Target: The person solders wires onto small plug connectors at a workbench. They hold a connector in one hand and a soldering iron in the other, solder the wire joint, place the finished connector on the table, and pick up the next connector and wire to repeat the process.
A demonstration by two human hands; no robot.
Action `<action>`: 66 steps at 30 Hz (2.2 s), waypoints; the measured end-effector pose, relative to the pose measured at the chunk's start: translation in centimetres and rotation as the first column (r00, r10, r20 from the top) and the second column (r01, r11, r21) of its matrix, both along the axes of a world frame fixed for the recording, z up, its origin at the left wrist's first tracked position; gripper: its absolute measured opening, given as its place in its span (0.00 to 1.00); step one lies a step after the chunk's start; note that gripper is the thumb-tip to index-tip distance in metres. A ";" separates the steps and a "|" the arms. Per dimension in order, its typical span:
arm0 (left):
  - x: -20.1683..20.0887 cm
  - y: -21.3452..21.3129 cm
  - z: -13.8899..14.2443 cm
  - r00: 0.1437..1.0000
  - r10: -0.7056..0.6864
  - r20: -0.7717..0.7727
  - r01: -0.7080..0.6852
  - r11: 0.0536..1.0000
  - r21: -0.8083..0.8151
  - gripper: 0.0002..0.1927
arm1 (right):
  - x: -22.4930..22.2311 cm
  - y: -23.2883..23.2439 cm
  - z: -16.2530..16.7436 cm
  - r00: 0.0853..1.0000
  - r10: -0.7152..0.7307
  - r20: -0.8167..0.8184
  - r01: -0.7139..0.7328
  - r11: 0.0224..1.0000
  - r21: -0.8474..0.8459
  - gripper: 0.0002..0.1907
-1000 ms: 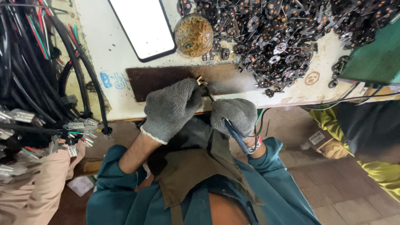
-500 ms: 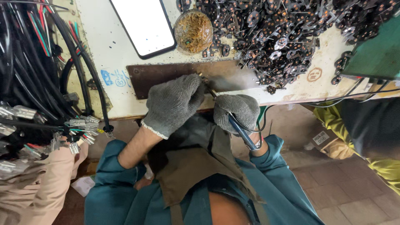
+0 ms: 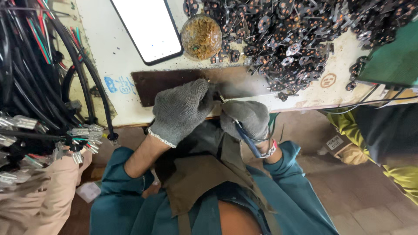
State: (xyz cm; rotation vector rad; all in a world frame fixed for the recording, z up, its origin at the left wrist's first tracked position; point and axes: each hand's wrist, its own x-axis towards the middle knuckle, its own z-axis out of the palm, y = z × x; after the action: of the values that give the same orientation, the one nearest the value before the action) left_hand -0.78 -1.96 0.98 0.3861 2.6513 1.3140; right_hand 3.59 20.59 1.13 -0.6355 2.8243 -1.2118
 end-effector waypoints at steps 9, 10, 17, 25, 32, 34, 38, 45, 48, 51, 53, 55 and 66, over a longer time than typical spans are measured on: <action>-0.1 0.2 0.5 1.000 0.002 0.015 -0.002 1.000 -0.003 0.06 | -1.0 -0.4 0.6 0.996 0.091 -0.008 -0.092 0.996 -0.008 0.11; -0.2 0.2 0.5 1.000 0.008 0.029 -0.007 1.000 -0.021 0.06 | -1.0 -0.5 0.6 0.998 0.054 -0.036 -0.055 0.998 -0.021 0.10; -0.1 0.0 0.0 1.000 -0.009 0.013 0.010 1.000 -0.007 0.09 | -0.5 0.2 0.5 0.991 0.129 0.032 -0.132 0.984 0.119 0.17; -0.2 0.1 0.1 0.998 -0.015 0.054 0.016 1.000 -0.014 0.07 | 1.6 2.2 -2.4 0.987 -0.134 0.084 0.143 0.983 -0.114 0.10; 0.4 -1.4 1.4 0.996 0.070 0.053 -0.072 0.996 0.047 0.05 | 1.3 0.2 4.2 0.939 -0.344 0.017 0.344 0.938 0.043 0.08; 0.6 -1.6 1.6 0.994 0.103 0.032 -0.103 0.994 -0.022 0.04 | 0.1 -1.0 5.3 0.973 -0.228 0.025 0.226 0.972 0.070 0.08; 0.6 -1.0 1.2 0.999 0.024 0.045 -0.024 1.000 -0.002 0.08 | -1.3 -1.8 3.5 0.977 -0.081 0.200 -0.005 0.918 0.397 0.09; 0.6 -0.4 0.6 0.998 0.051 0.037 -0.050 0.999 -0.010 0.05 | 3.1 -0.1 -1.0 0.910 -0.254 0.328 0.257 0.966 0.034 0.11; 0.5 -0.4 0.6 0.996 0.065 0.057 -0.064 0.998 -0.017 0.07 | 4.2 -1.1 -2.5 0.941 -0.283 0.186 0.297 0.953 -0.052 0.11; 0.4 -0.1 0.6 0.990 0.107 0.087 -0.108 0.994 0.007 0.06 | 4.7 -2.5 -3.0 0.982 -0.191 0.011 0.186 0.968 0.170 0.09; 0.6 0.1 0.7 0.984 0.130 0.118 -0.135 0.990 0.036 0.08 | 4.6 -3.1 -2.9 0.990 -0.131 -0.051 0.139 0.958 0.249 0.09; 0.8 0.2 0.9 0.976 0.143 0.162 -0.158 0.984 0.083 0.07 | 4.3 -3.7 -2.4 0.994 -0.102 -0.033 0.107 0.962 0.250 0.09; 1.7 -0.3 2.0 0.975 0.121 0.185 -0.144 0.982 0.119 0.09 | 0.7 -3.8 1.9 0.940 -0.233 0.247 0.174 0.955 0.239 0.09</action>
State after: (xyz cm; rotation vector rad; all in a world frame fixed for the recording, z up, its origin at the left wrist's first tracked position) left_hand 0.90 -2.30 3.01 0.1020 2.4881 1.4929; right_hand 4.25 16.77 3.05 -0.1512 2.7774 -0.9104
